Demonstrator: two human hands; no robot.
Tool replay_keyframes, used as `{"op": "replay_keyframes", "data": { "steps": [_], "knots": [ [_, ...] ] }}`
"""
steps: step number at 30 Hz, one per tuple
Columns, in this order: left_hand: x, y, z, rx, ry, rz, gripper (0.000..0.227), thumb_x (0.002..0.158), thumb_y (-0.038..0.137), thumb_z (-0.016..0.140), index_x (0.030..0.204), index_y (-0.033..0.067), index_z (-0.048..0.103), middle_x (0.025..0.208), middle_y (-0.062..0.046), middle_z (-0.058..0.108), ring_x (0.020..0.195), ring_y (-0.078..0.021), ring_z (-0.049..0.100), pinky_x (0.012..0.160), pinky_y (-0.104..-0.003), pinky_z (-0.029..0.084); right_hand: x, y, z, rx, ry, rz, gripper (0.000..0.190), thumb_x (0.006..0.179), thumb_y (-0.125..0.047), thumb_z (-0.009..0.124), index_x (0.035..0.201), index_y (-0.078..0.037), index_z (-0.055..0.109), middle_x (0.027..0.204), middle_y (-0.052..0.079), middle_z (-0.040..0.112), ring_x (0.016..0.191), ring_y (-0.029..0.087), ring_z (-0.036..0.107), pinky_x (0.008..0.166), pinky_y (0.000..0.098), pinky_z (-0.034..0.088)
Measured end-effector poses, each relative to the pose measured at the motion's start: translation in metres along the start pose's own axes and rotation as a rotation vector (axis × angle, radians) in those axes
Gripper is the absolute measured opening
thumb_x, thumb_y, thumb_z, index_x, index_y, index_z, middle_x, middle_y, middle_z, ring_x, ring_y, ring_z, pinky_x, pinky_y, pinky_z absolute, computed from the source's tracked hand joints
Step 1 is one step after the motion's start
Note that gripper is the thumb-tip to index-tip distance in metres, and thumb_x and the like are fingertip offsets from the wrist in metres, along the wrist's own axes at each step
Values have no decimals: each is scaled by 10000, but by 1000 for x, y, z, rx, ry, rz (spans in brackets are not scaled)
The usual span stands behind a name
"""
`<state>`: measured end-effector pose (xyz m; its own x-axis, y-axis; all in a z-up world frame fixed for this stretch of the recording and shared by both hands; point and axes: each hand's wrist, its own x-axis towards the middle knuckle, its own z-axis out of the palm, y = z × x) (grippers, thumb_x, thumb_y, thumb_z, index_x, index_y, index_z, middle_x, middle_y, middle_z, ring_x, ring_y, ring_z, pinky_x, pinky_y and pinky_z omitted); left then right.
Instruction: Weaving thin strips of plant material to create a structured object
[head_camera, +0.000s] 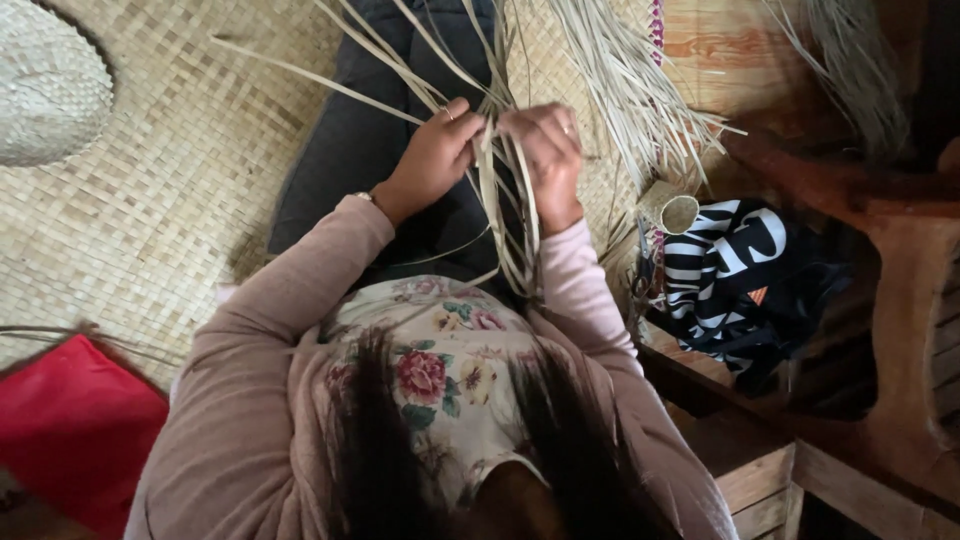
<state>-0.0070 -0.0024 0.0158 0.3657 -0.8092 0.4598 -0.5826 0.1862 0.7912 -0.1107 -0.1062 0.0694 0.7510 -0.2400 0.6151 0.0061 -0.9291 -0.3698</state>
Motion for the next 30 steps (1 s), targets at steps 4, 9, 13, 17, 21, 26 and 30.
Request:
{"op": "replay_keyframes", "data": {
  "steps": [4, 9, 13, 17, 21, 26, 30],
  "knots": [
    [2, -4, 1, -22, 49, 24, 134, 764, -27, 560, 881, -5, 499, 801, -113, 469, 653, -273, 478, 591, -341, 385, 2, 8, 14, 130, 27, 118, 75, 721, 17, 628, 787, -16, 646, 770, 55, 572, 736, 182, 478, 672, 284, 401],
    [4, -8, 7, 214, 147, -65, 143, 690, 42, 591, 829, 63, 565, 804, -49, 512, 730, -252, 502, 612, -336, 401, -11, -5, 8, 289, -48, 328, 410, 828, -380, 506, 801, 13, 617, 828, 70, 470, 829, 201, 361, 737, 325, 317],
    [11, -8, 4, 181, 213, 25, 190, 638, -11, 611, 807, 55, 554, 762, -60, 520, 671, -261, 424, 611, -338, 360, -23, -16, -3, 281, -161, 219, 248, 820, -214, 426, 911, 3, 506, 963, 122, 455, 942, 251, 385, 854, 375, 277],
    [16, -12, 3, 292, 168, 181, 138, 762, 149, 586, 797, 35, 516, 757, -80, 479, 665, -243, 375, 624, -327, 338, -49, -1, -11, 148, -551, 66, 572, 898, -442, 194, 759, -84, 618, 1181, 99, 372, 988, 268, 274, 906, 465, 149],
    [16, -16, 6, 304, 148, 218, 94, 749, 3, 570, 829, 19, 524, 803, -86, 469, 726, -231, 382, 703, -306, 355, -79, 32, -59, 139, -889, 198, 594, 871, -535, 180, 1099, -154, 573, 1203, 12, 426, 1032, 188, 286, 939, 369, 117],
    [18, -12, 0, 183, 182, 219, 61, 797, -8, 568, 838, 1, 523, 755, -89, 442, 694, -228, 368, 694, -308, 334, -177, 130, -146, -113, -1258, 956, 610, 788, -554, 297, 923, -15, 546, 864, 115, 559, 761, 248, 511, 740, 393, 417],
    [18, -9, -4, 137, 190, 225, 78, 842, 65, 587, 809, 6, 548, 703, -69, 458, 654, -202, 349, 651, -299, 325, -200, 169, -191, -403, -1340, 1443, 400, 561, -302, 692, 856, -33, 699, 863, 118, 657, 734, 270, 559, 640, 366, 472]
  ]
}}
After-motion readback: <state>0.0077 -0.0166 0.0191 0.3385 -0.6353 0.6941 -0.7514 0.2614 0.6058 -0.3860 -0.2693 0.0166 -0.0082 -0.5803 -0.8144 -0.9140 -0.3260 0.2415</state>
